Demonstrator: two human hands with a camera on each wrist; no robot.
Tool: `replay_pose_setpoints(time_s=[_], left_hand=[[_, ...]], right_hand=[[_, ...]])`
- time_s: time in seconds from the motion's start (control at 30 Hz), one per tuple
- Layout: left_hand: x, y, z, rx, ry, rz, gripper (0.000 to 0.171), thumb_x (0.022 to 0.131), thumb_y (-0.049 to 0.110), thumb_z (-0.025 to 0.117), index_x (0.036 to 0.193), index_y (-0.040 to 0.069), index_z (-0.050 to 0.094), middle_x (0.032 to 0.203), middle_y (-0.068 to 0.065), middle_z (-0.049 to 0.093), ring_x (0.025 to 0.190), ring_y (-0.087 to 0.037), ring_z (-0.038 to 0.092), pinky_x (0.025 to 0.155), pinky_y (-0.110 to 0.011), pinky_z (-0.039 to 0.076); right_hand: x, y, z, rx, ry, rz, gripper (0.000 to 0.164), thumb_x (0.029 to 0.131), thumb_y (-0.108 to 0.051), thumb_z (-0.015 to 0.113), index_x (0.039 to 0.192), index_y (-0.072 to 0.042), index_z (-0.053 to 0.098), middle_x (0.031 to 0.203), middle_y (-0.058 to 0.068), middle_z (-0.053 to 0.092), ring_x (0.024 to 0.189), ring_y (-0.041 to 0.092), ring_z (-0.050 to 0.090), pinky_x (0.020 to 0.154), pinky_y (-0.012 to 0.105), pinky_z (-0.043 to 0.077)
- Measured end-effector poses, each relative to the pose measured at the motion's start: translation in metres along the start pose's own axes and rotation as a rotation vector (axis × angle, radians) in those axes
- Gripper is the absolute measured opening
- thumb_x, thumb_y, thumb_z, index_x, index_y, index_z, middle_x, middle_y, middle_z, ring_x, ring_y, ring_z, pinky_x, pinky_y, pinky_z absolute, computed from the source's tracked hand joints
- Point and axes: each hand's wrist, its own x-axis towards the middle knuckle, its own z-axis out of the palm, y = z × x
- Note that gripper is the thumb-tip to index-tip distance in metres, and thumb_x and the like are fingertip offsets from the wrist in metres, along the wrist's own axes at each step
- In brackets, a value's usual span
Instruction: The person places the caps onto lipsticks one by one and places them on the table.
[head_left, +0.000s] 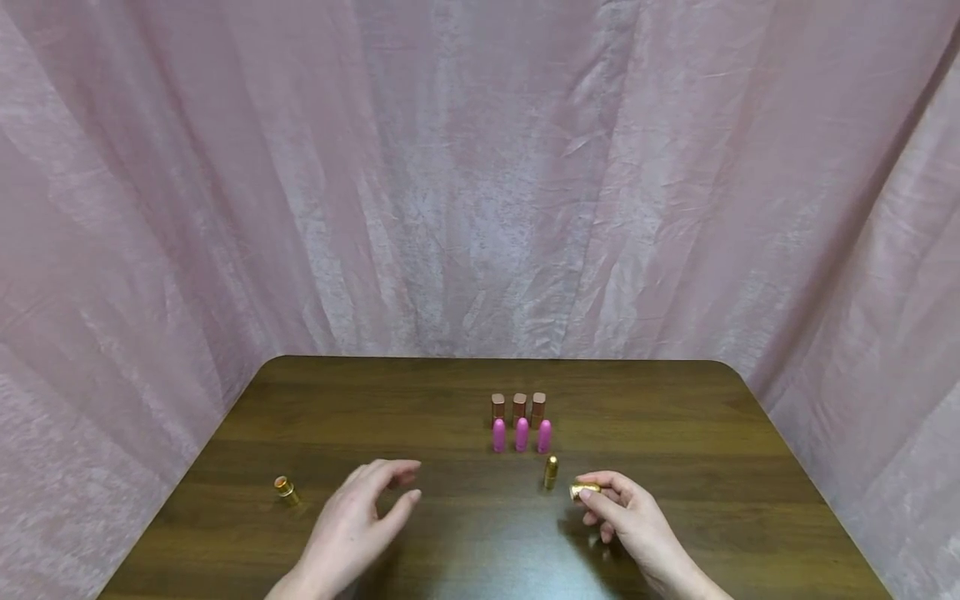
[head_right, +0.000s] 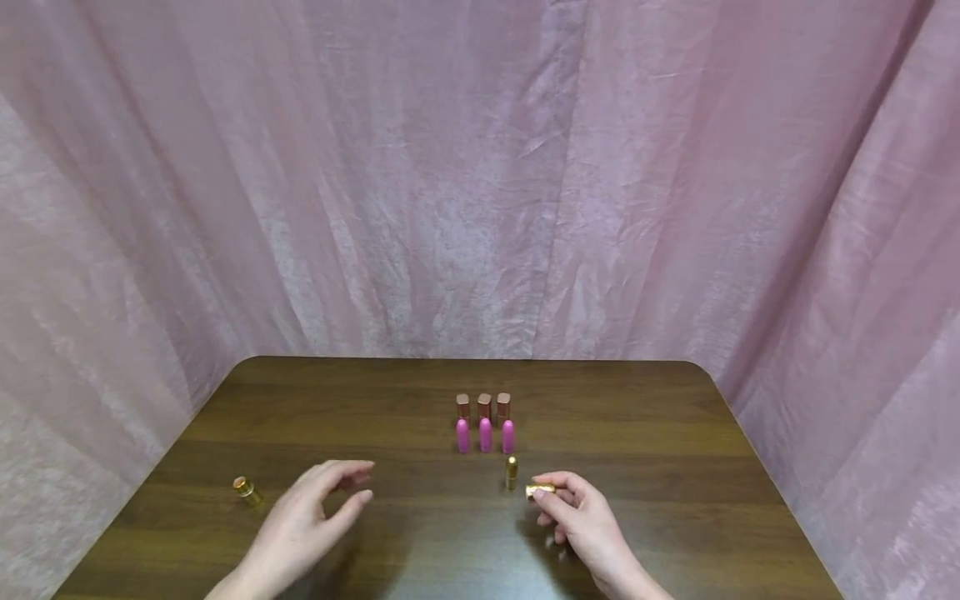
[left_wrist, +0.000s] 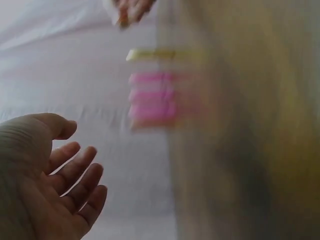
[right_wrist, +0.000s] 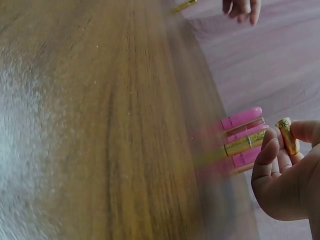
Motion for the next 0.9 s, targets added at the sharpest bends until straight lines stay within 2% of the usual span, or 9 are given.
replay_pose_setpoints(time_s=[0.2,0.27,0.37,0.43,0.53,0.63,0.7,0.77,0.9], left_hand=[[0.003,-0.046,-0.063,0.038,0.15,-0.126,0.032,0.095,0.021,0.074,0.127,0.019,0.069,0.109,0.007,0.071,0.101,-0.012,0.059,0.081,-0.027,0.043],[-0.001,-0.064,-0.079,0.056,0.175,-0.175,0.033,0.097,0.019,0.072,0.129,0.016,0.067,0.11,0.002,0.071,0.098,-0.009,0.057,0.08,-0.022,0.042],[-0.009,-0.091,-0.097,0.057,0.175,-0.256,0.035,0.098,0.015,0.067,0.133,0.009,0.063,0.113,-0.003,0.068,0.094,-0.001,0.053,0.077,-0.018,0.041],[-0.016,-0.108,-0.105,0.038,0.133,-0.33,0.038,0.1,0.014,0.062,0.137,0.005,0.058,0.118,-0.008,0.066,0.093,0.001,0.052,0.075,-0.014,0.041],[-0.026,-0.131,-0.109,-0.043,-0.01,-0.44,0.051,0.099,0.011,0.058,0.145,-0.007,0.042,0.128,-0.023,0.057,0.102,-0.014,0.056,0.074,-0.015,0.044],[-0.035,-0.149,-0.105,-0.124,-0.198,-0.556,0.07,0.099,0.016,0.062,0.15,-0.014,0.023,0.138,-0.034,0.044,0.113,-0.036,0.056,0.081,-0.028,0.052],[-0.038,-0.157,-0.099,-0.165,-0.29,-0.616,0.081,0.098,0.022,0.067,0.15,-0.016,0.018,0.14,-0.038,0.04,0.117,-0.044,0.053,0.084,-0.039,0.054],[-0.04,-0.161,-0.09,-0.172,-0.323,-0.652,0.086,0.097,0.03,0.071,0.149,-0.016,0.021,0.139,-0.037,0.042,0.116,-0.042,0.055,0.085,-0.045,0.054],[-0.04,-0.163,-0.077,-0.171,-0.304,-0.665,0.083,0.094,0.037,0.075,0.143,-0.015,0.031,0.132,-0.033,0.05,0.107,-0.034,0.06,0.082,-0.043,0.055]], right_hand=[[0.001,0.002,0.0,0.004,0.001,0.006,0.045,0.095,-0.019,0.073,0.128,0.007,0.058,0.107,0.022,0.07,0.076,0.017,0.062,0.057,0.023,0.048],[0.001,0.002,-0.001,0.001,-0.003,0.006,0.045,0.096,-0.02,0.072,0.128,0.007,0.058,0.107,0.021,0.07,0.076,0.017,0.062,0.057,0.023,0.048],[0.0,0.001,-0.001,-0.007,-0.006,0.002,0.044,0.096,-0.02,0.071,0.128,0.007,0.058,0.106,0.021,0.07,0.077,0.017,0.063,0.057,0.024,0.049],[-0.001,0.001,-0.002,-0.01,-0.006,0.0,0.043,0.096,-0.019,0.071,0.128,0.007,0.058,0.106,0.021,0.07,0.077,0.018,0.063,0.058,0.024,0.049],[-0.002,0.002,-0.003,-0.012,-0.004,0.0,0.043,0.097,-0.019,0.07,0.128,0.007,0.058,0.107,0.022,0.07,0.078,0.018,0.064,0.058,0.025,0.05],[-0.003,0.003,-0.004,-0.018,-0.008,0.006,0.042,0.097,-0.019,0.07,0.128,0.006,0.059,0.107,0.021,0.07,0.078,0.018,0.064,0.059,0.025,0.05],[-0.003,0.004,-0.004,-0.025,-0.015,0.011,0.042,0.097,-0.02,0.07,0.129,0.006,0.059,0.107,0.02,0.07,0.078,0.018,0.063,0.059,0.026,0.051],[-0.003,0.005,-0.004,-0.032,-0.027,0.012,0.043,0.098,-0.021,0.07,0.129,0.005,0.059,0.107,0.02,0.07,0.079,0.018,0.063,0.059,0.026,0.051],[-0.004,0.005,-0.003,-0.031,-0.042,0.003,0.043,0.098,-0.021,0.07,0.13,0.006,0.058,0.107,0.02,0.069,0.079,0.018,0.063,0.059,0.025,0.051]])
